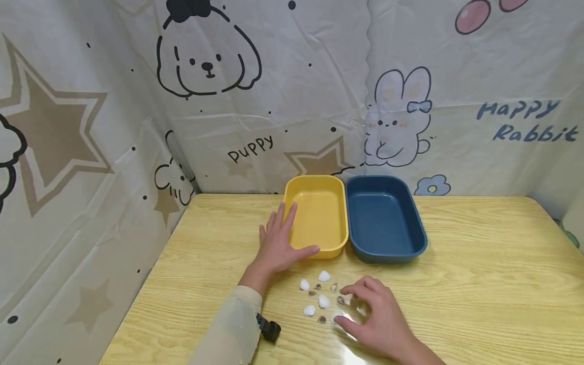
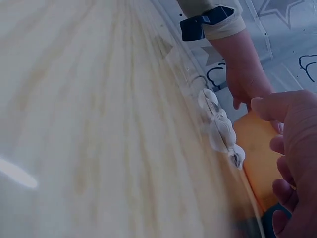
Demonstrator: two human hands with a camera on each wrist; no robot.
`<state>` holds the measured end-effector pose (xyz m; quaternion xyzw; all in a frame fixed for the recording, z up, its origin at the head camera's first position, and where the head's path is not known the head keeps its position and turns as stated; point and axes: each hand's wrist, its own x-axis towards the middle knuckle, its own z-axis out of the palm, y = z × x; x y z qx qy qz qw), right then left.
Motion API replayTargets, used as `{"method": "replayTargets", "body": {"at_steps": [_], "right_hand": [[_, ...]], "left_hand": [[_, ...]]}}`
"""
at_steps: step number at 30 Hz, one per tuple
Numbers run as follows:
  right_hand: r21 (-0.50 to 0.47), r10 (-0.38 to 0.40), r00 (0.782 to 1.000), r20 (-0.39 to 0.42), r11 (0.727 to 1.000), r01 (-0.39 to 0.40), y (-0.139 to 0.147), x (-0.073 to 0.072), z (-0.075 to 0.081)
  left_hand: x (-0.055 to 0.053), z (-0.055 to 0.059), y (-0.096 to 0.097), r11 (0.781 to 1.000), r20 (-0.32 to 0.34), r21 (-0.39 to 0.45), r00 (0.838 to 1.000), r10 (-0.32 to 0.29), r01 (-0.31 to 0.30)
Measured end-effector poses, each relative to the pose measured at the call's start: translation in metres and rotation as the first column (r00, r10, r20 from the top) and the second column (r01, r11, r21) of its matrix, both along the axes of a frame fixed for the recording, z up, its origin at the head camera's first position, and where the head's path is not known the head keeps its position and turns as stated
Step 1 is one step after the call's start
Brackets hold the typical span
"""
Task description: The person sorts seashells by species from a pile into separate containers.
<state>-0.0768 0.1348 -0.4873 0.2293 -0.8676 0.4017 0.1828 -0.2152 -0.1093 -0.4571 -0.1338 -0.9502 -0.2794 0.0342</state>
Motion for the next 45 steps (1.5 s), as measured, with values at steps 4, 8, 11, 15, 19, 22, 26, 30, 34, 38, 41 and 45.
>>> {"method": "replayTargets", "body": {"at_steps": [4, 8, 11, 15, 19, 22, 26, 30, 34, 38, 41, 45], "right_hand": [[-0.003, 0.017, 0.999, 0.047, 1.000, -0.016, -0.002, 0.003, -0.005], [0.034, 0.006, 0.998, 0.064, 0.999, -0.008, -0.004, 0.005, -0.009], [0.062, -0.007, 0.998, 0.061, 0.998, 0.004, -0.005, 0.006, -0.011], [0.079, -0.017, 0.998, 0.062, 0.997, 0.012, -0.006, 0.005, -0.013], [0.090, -0.019, 0.998, 0.059, 0.996, 0.013, -0.007, 0.004, -0.013], [0.099, -0.024, 0.998, 0.063, 0.995, 0.017, -0.007, 0.004, -0.014], [0.115, -0.044, 0.993, 0.106, 0.993, 0.032, -0.008, 0.003, -0.013], [0.127, -0.060, 0.988, 0.142, 0.991, 0.042, -0.010, 0.002, -0.013], [0.121, -0.069, 0.985, 0.161, 0.991, 0.050, -0.011, 0.003, -0.011], [0.108, -0.075, 0.982, 0.175, 0.992, 0.056, -0.011, 0.003, -0.009], [0.093, -0.074, 0.979, 0.188, 0.994, 0.057, -0.010, 0.003, -0.008], [0.068, -0.076, 0.974, 0.215, 0.996, 0.062, -0.010, 0.003, -0.008]], "left_hand": [[0.001, 0.000, 0.000, 1.000, 0.019, 0.028, 1.000, 0.002, -0.002], [0.001, -0.001, 0.000, 0.999, 0.046, 0.048, 0.999, 0.004, -0.006], [0.001, -0.001, -0.001, 0.997, 0.044, 0.071, 0.999, 0.002, -0.005], [0.000, 0.000, -0.001, 0.997, 0.042, 0.081, 0.999, 0.003, -0.006], [0.000, -0.001, -0.001, 0.997, 0.048, 0.081, 0.999, 0.005, -0.009], [-0.001, -0.002, -0.001, 0.996, 0.043, 0.085, 0.999, 0.005, -0.008], [-0.001, -0.003, -0.001, 0.996, 0.035, 0.087, 0.999, 0.006, -0.009], [-0.001, -0.005, -0.001, 0.996, 0.033, 0.089, 0.999, 0.008, -0.011], [-0.001, -0.005, -0.001, 0.996, 0.032, 0.090, 0.999, 0.006, -0.009], [0.000, -0.004, 0.000, 0.995, 0.041, 0.097, 0.999, 0.010, -0.014], [0.000, -0.003, 0.000, 0.994, 0.048, 0.104, 0.999, 0.016, -0.021], [0.000, -0.004, 0.001, 0.994, 0.048, 0.103, 0.999, 0.019, -0.024]]}}
